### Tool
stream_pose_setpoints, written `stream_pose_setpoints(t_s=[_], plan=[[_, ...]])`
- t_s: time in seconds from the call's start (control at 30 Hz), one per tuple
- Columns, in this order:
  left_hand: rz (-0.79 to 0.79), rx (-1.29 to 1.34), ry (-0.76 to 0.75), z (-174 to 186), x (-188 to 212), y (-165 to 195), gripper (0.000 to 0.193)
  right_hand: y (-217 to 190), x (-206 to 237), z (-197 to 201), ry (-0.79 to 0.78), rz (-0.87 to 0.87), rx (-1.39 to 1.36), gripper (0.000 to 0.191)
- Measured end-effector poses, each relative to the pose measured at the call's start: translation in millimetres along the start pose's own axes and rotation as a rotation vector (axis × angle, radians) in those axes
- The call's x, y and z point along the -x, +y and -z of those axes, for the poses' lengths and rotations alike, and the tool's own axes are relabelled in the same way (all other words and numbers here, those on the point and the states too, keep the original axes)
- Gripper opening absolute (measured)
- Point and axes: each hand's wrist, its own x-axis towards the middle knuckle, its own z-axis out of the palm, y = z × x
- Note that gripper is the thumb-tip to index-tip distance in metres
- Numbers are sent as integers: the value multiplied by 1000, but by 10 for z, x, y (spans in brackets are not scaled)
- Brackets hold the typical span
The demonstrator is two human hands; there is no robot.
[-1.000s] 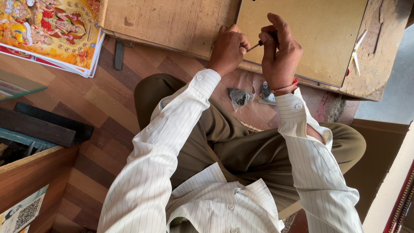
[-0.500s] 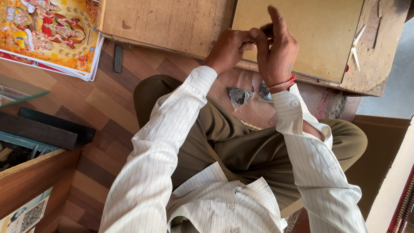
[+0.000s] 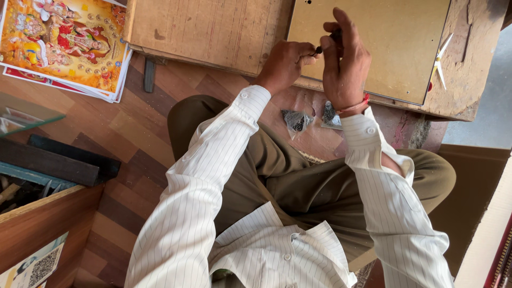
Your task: The person sits cross-legged and repeatedly picks small fasteners from a plastic bag, then inserts them into pre-drilled holes on a rectangular board using a screwdriver. The board is rotated occasionally to access different holes.
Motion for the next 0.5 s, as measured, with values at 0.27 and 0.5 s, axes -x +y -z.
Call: stream_pose_setpoints(t_s=[0.27,0.5], plan=[[243,-74,-92,-7,6,37,15,123,-46,-32,68,-240,186,28],[114,60,14,-61,42,-22,15,108,80,9,36,30,72,22]])
